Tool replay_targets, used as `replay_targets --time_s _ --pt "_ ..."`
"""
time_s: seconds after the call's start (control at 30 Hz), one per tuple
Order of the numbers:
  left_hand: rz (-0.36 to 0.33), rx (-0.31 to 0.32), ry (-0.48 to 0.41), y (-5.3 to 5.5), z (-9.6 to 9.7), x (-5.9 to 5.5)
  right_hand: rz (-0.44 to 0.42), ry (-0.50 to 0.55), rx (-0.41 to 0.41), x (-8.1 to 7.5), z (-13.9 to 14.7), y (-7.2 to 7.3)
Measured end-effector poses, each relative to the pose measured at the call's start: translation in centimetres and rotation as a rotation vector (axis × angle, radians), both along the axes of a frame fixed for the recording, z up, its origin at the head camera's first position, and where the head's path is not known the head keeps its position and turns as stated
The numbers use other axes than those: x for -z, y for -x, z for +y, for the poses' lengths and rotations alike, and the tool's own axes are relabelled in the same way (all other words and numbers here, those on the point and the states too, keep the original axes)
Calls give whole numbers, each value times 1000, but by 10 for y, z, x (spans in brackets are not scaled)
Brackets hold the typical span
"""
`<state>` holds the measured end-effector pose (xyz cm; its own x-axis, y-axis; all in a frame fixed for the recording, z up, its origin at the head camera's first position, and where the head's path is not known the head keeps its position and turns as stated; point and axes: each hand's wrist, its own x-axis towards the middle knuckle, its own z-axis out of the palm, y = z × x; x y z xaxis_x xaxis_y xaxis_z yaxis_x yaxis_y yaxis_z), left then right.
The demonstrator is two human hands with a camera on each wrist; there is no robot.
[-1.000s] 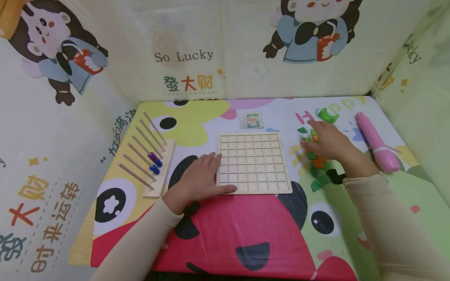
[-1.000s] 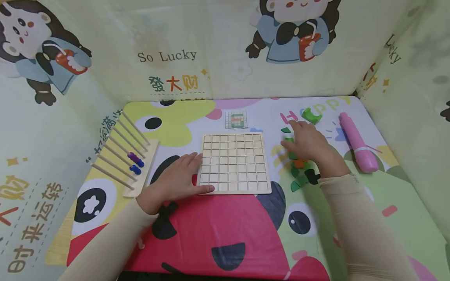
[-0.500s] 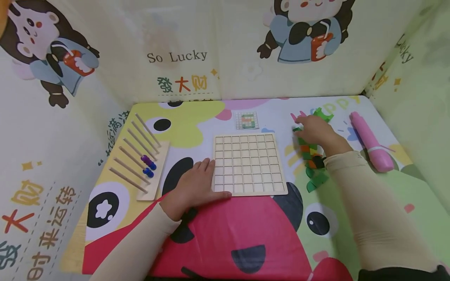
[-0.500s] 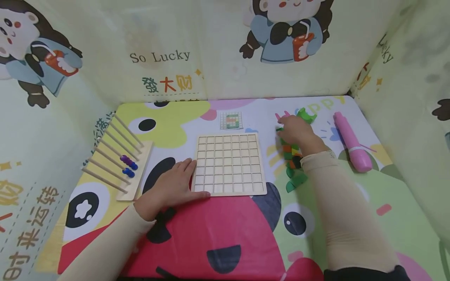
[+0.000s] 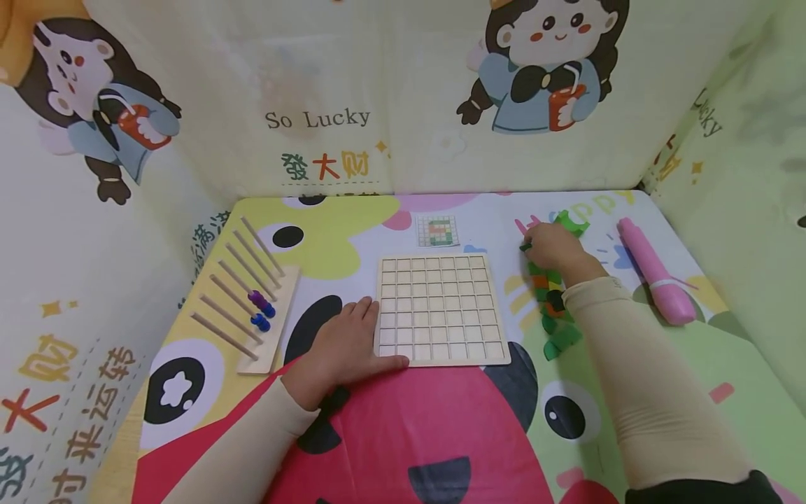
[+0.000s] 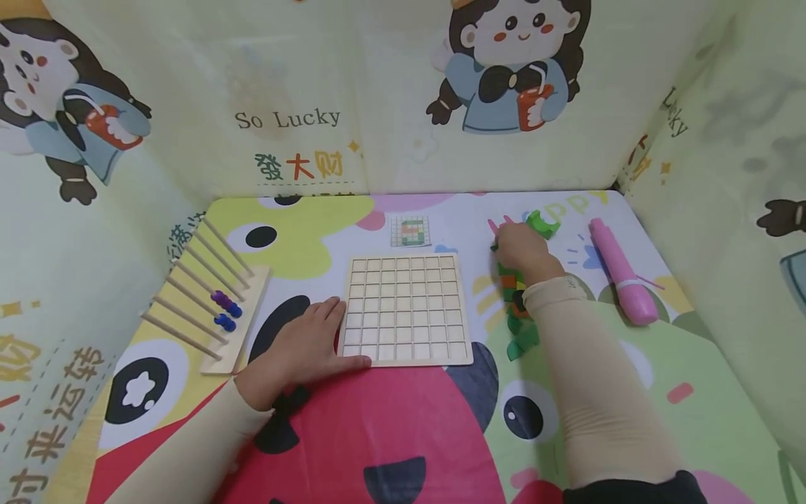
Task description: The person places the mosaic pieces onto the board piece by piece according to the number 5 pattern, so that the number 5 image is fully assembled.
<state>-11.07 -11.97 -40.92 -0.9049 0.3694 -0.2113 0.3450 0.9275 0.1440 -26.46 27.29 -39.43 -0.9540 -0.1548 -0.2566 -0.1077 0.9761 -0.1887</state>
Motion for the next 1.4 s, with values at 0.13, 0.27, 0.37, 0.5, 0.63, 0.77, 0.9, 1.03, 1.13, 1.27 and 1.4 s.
replay_targets --time_s 0.13,0.27,0.37,0.5,0.63,0.77,0.9,1.03,1.13,1.27,1.4 --pt "4 -2 0 0 0 -1 -13 -2 -19 -6 -1 0" --pt "-6 -7 -2 0 1 -2 -43 8 -29 -8 -1 1" --pt "-17 -13 -6 -1 1 -3 -68 27 -18 -8 0 1" --pt "-25 -17 -8 -3 1 -4 -80 45 -3 -6 0 -1" --pt "-23 -15 -2 -4 1 -3 -84 62 18 -7 2 -2" --pt "-16 -19 2 -3 2 -2 -72 75 30 -9 3 -2" --pt "-14 -27 4 -4 2 -3 -47 92 20 -11 4 -3" --pt "-14 -29 1 -5 2 -2 -19 136 11 -10 4 -6" --pt "-11 -30 2 -6 2 -2 23 176 -35 -10 -2 -10" --pt "-5 -28 7 -7 2 -2 28 284 -76 -13 -16 -13" --pt "4 -24 7 -6 3 -2 -32 428 -70 -17 -36 -17"
